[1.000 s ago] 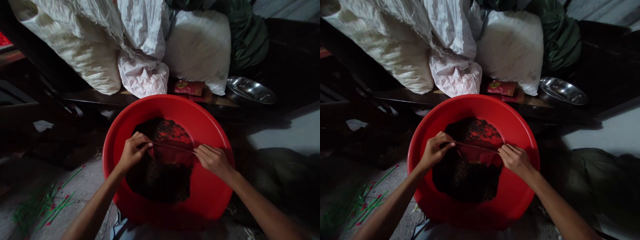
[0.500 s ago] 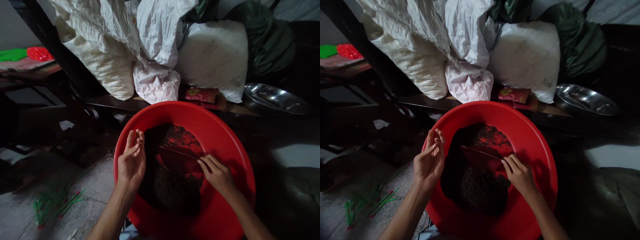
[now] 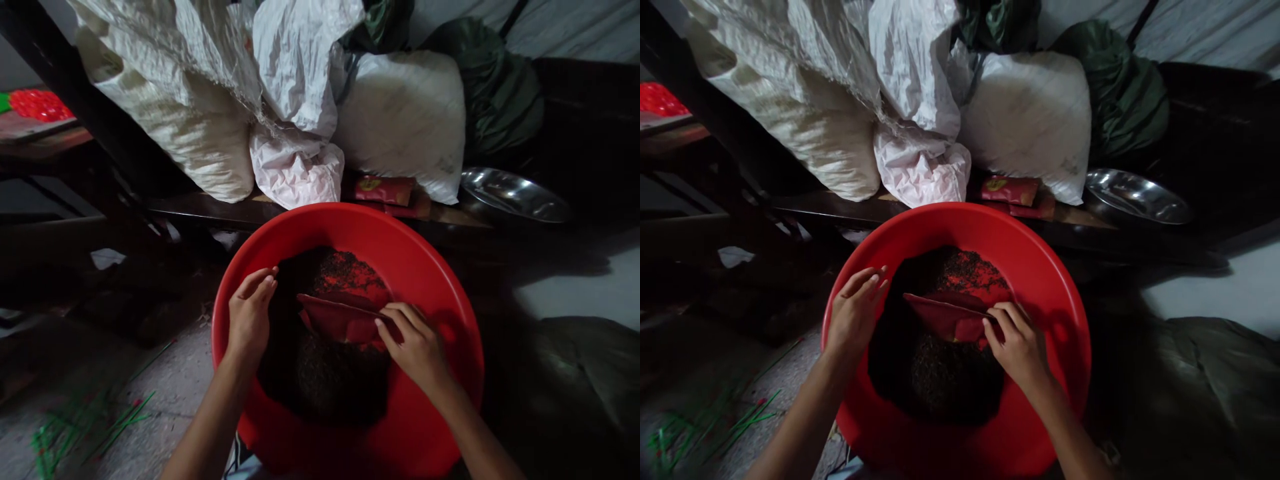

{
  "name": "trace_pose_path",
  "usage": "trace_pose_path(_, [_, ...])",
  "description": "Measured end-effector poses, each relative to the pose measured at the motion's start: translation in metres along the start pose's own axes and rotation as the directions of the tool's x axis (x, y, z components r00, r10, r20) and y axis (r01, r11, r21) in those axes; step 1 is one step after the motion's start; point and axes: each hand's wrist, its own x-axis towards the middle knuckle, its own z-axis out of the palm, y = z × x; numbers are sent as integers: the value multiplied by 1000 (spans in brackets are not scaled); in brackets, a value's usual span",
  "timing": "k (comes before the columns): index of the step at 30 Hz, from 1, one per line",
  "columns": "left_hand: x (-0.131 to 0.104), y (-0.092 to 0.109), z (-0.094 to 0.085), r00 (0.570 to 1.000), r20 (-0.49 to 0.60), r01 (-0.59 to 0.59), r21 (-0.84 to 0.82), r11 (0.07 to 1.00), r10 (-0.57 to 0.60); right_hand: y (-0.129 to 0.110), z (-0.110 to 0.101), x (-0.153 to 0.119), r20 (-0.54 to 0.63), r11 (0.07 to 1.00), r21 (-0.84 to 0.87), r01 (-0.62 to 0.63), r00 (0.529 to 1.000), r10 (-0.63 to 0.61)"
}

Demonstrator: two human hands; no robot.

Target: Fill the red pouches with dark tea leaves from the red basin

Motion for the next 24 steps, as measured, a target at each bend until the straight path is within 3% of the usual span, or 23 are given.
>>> trace_pose_path(2, [2,-4,-8,993,83,-96,213,972,80,-8,-1,5,35,1000,-11,29,999,-28])
trace_pose_path(4, [0,-8,-13,934,325,-268,375,887,145,-17,0,12,70,998,-23,55,996,-53])
trace_pose_path(5, [-2,-10,-14,861,483,-382,401,833,163,-23,3,17,87,997,-26,67,994,-64])
trace_pose_path(6, [-4,-13,-14,755,628,-515,388,765,190,-29,6,23,107,996,-27,83,991,-80])
trace_pose_path(8, [-9,-17,-11,497,828,-793,312,523,259,-43,14,36,159,990,-29,135,979,-129])
trace_pose_path(10, [-10,-19,-8,277,908,-957,231,177,315,-55,23,47,201,977,-53,208,960,-193])
trace_pose_path(12, [-7,-19,-8,141,928,-980,180,-85,345,-58,29,50,200,958,-91,272,947,-249])
trace_pose_path(14, [0,-17,-13,80,928,-959,171,-226,363,-48,29,41,184,946,-148,290,948,-261])
trace_pose_path(17, [11,-16,-21,55,931,-939,171,-299,360,-14,17,13,197,934,-262,244,961,-195])
trace_pose_path(20, [15,-17,-23,68,928,-959,163,-233,367,9,-1,-3,297,926,-315,208,948,-111])
trace_pose_path(24, [6,-17,-9,94,926,-982,146,-118,365,-13,-8,29,466,945,-261,199,883,-57])
